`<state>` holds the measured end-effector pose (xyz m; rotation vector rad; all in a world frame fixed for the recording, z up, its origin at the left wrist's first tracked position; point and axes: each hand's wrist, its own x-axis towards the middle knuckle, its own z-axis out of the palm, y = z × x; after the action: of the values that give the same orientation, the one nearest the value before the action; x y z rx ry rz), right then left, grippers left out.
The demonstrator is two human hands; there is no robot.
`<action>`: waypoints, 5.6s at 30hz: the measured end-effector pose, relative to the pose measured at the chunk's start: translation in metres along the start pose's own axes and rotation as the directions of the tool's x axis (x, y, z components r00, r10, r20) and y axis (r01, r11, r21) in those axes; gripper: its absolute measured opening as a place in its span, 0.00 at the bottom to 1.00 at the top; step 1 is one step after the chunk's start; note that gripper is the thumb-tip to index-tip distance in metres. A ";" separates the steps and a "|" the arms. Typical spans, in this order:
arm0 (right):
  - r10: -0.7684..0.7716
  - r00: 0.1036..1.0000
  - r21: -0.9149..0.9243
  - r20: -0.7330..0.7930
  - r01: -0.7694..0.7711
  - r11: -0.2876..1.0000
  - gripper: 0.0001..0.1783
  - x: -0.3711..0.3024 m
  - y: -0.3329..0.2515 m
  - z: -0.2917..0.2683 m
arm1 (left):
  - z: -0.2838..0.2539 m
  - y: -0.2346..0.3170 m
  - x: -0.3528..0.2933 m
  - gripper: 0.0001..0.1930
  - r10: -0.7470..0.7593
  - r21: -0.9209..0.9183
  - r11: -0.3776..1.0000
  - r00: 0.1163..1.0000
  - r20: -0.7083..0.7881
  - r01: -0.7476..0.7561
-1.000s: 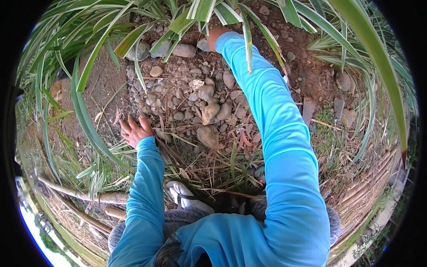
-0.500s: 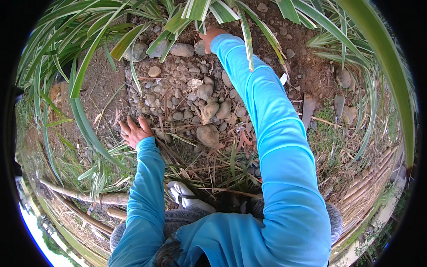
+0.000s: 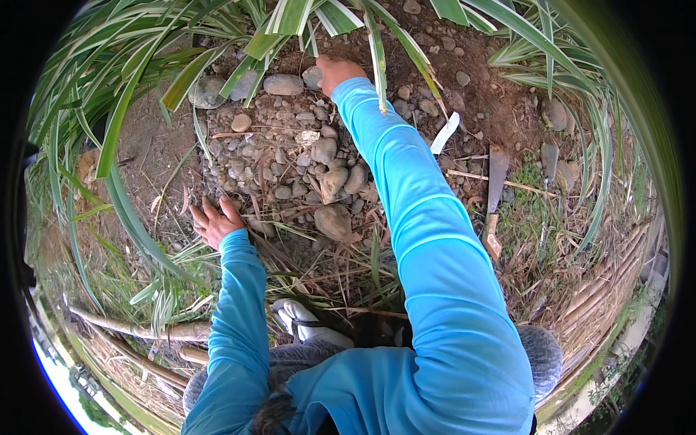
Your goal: The person kneels in a garden bed and uses both hands to pick up small stones and place them around the base of a variegated leafy plant. They repeatedly adjust the positions of the stones to form a neat border.
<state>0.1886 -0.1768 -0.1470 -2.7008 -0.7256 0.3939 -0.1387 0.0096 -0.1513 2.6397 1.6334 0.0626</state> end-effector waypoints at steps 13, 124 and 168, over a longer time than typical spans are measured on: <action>0.258 0.966 0.072 0.018 -0.259 0.963 0.34 -0.029 0.002 -0.046 | -0.002 0.001 -0.002 0.36 -0.005 0.006 1.000 1.000 -0.011 0.005; -0.073 0.891 0.332 0.449 -0.091 0.939 0.32 -0.251 0.020 -0.034 | -0.005 0.064 -0.084 0.21 0.586 -0.540 0.633 0.799 -0.135 -0.556; 0.039 0.997 0.106 0.069 -0.046 0.993 0.29 0.000 0.072 -0.028 | 0.012 0.075 -0.128 0.31 0.611 -0.260 0.776 0.786 0.091 -0.574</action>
<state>0.2290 -0.2420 -0.1481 -2.6163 -0.6467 0.5213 -0.1282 -0.1384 -0.1608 2.7696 0.6368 0.0287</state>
